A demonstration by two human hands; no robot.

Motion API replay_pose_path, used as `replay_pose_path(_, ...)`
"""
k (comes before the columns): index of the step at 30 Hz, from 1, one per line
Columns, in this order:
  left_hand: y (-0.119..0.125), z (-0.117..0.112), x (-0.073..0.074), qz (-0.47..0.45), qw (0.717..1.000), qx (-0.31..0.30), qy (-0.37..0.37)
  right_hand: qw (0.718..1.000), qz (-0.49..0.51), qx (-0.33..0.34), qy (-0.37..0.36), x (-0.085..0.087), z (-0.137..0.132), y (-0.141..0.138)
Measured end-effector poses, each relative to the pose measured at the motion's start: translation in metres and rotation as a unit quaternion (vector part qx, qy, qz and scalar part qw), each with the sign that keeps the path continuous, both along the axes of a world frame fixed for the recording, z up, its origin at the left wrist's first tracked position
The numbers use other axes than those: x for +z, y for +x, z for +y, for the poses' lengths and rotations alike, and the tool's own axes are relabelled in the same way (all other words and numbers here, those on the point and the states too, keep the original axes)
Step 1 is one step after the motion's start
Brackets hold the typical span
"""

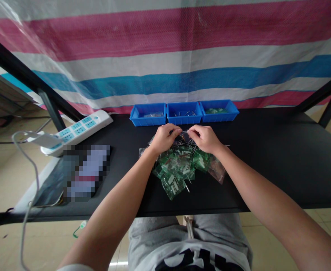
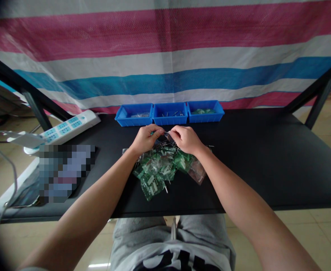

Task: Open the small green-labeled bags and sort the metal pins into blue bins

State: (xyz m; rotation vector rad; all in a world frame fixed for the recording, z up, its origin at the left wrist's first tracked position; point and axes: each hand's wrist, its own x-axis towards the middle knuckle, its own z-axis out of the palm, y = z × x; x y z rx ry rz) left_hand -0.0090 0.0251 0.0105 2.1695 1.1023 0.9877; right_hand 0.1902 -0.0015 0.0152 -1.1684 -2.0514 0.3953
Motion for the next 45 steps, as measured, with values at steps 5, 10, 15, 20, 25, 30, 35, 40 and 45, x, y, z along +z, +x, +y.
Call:
replay_pose_path(5,0.0,-0.002,0.001,-0.015,0.999,0.013,-0.029,0.999,0.031,-0.011,0.024,-0.002,0.0,0.0)
replay_pose_path(10,0.001,-0.001,0.0,0.021,0.999,-0.002,-0.039,0.998,0.048,-0.008,0.049,-0.006,0.002,0.001)
replay_pose_path(15,0.001,-0.002,0.0,0.021,0.999,-0.001,-0.024,0.996,0.059,-0.011,0.062,-0.011,0.005,0.001)
replay_pose_path(20,0.001,-0.001,0.0,0.013,1.0,0.007,-0.021,0.995,0.081,-0.037,0.032,-0.007,0.003,0.001)
replay_pose_path(25,0.002,-0.002,0.0,0.005,1.0,0.004,-0.018,0.998,0.064,-0.026,0.004,-0.001,0.002,0.002)
replay_pose_path(30,0.002,-0.002,-0.001,-0.001,1.0,0.017,-0.016,0.995,0.1,-0.024,-0.002,-0.005,0.005,0.002)
replay_pose_path(35,0.002,0.001,-0.005,-0.01,0.998,0.046,0.03,0.993,0.113,-0.034,-0.001,-0.008,0.007,0.002)
replay_pose_path(40,0.001,0.004,-0.008,-0.023,0.988,0.128,0.081,0.991,0.126,-0.043,-0.016,-0.009,0.008,0.003)
replay_pose_path(45,0.001,0.006,-0.008,-0.029,0.962,0.267,0.048,0.992,0.112,-0.039,-0.03,-0.01,0.008,0.003)
